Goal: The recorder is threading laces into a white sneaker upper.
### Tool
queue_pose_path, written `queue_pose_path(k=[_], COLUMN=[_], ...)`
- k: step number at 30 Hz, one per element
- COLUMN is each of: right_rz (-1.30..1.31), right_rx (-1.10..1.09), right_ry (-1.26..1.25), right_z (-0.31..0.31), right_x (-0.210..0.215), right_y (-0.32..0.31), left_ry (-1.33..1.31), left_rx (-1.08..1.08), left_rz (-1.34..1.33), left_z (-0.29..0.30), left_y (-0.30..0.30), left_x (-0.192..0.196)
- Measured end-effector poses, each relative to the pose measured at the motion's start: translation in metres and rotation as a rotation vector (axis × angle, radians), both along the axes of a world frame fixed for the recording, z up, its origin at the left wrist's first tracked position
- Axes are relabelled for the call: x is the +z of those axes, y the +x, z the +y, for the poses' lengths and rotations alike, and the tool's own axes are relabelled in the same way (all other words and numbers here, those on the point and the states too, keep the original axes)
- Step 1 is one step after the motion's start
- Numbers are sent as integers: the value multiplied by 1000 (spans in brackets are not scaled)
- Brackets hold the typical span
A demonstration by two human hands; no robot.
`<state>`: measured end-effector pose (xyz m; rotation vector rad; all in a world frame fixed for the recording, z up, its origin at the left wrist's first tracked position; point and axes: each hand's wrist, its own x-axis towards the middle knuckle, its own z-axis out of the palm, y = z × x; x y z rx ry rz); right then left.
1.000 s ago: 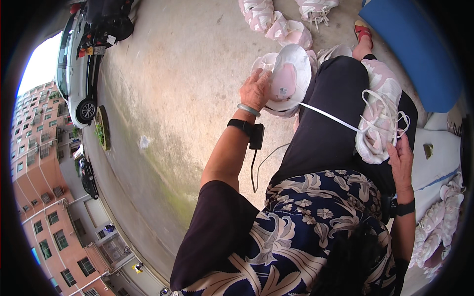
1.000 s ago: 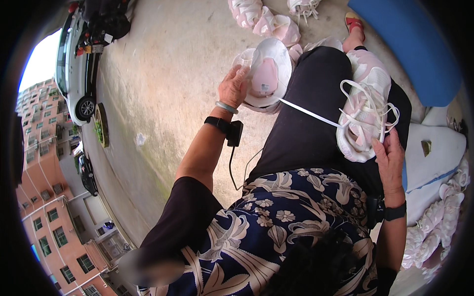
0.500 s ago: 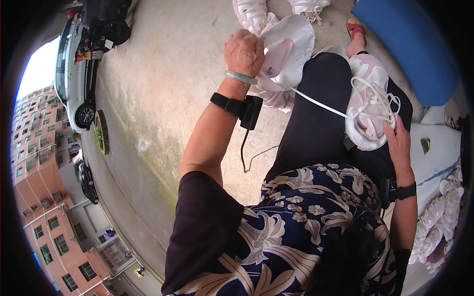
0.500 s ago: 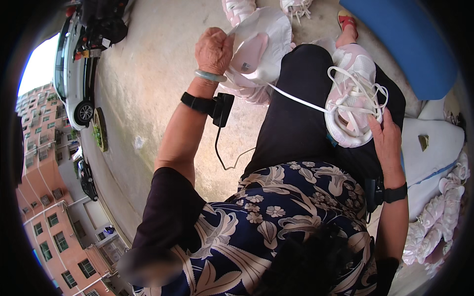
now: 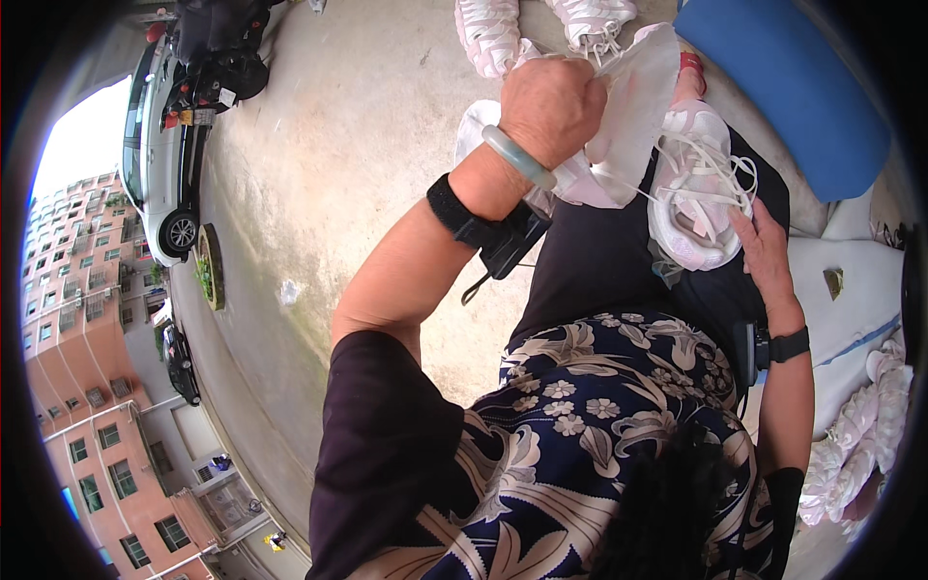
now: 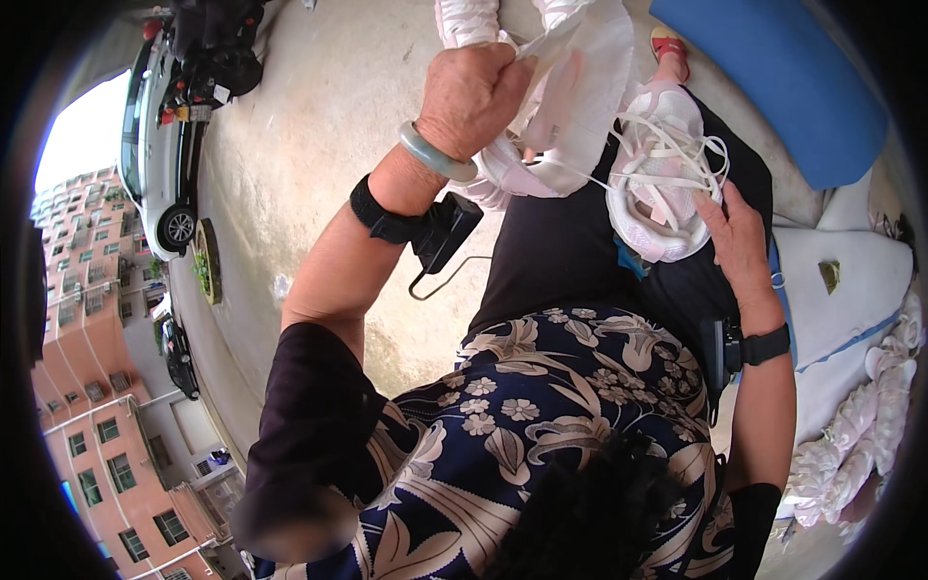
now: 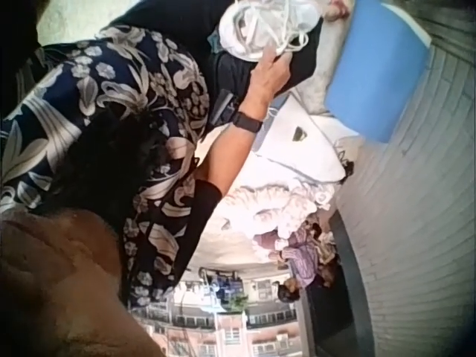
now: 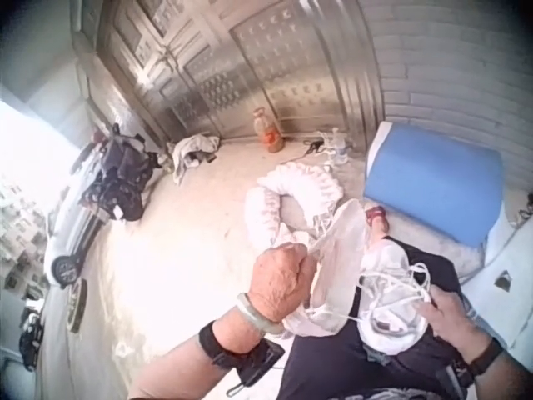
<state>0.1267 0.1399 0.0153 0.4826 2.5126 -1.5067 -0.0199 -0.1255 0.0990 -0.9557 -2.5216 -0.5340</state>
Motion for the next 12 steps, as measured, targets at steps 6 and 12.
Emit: queue_pose_path(k=[6, 12], right_rz=[-27, -47], right_rx=[-13, 31], right_ry=[-9, 20], right_z=[-2, -6], right_x=[8, 8], right_y=[3, 1], left_ry=[433, 853], left_rx=[-238, -43], left_rz=[-691, -1051], left_z=[-34, -36], left_y=[21, 53], left_x=[-9, -47])
